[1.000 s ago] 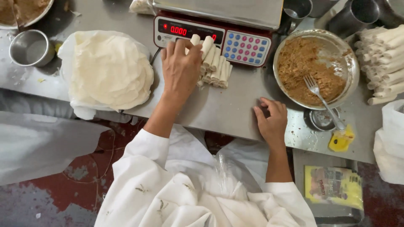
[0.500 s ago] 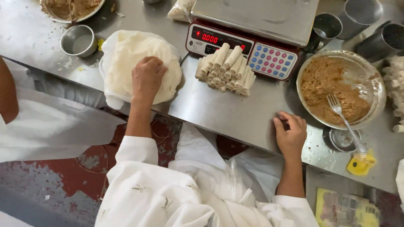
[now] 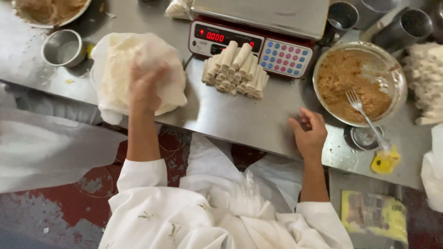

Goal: The person is separating thin pastry sheets and then filling and rolling them into cylinders on a stainless steel production table.

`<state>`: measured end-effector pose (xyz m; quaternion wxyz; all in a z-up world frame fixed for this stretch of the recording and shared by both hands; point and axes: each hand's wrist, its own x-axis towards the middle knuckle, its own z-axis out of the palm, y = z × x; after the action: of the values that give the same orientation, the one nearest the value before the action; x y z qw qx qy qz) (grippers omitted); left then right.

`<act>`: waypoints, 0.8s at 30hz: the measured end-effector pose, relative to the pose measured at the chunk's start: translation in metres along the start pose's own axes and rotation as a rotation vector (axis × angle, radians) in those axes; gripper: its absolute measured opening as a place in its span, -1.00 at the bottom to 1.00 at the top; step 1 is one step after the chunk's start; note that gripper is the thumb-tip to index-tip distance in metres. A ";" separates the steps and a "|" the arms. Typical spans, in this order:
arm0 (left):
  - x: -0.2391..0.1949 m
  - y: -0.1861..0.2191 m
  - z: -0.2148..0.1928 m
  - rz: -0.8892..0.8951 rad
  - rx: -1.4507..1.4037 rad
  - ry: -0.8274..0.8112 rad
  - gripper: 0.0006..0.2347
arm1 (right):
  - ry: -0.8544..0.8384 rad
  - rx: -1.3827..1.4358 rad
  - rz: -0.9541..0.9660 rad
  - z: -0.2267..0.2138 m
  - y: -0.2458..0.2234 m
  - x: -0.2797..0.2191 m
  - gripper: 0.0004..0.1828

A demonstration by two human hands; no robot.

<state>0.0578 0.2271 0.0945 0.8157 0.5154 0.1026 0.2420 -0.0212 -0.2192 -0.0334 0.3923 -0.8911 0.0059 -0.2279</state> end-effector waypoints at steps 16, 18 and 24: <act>-0.135 -0.082 0.122 0.642 0.535 -0.964 -0.93 | 0.080 0.188 -0.087 -0.096 -0.074 -0.021 -0.67; -0.144 -0.106 0.098 0.858 0.610 -0.976 -0.92 | 0.016 -0.005 -0.191 -0.092 -0.061 -0.042 -0.73; -0.162 -0.125 0.066 0.908 0.821 -1.021 -0.92 | -0.199 -0.103 -0.149 -0.080 -0.052 -0.073 -0.68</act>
<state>-0.0185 0.0502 -0.0007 0.3284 0.8133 -0.4230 0.2275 -0.1284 -0.2252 0.0203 0.3268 -0.9263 -0.0876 -0.1660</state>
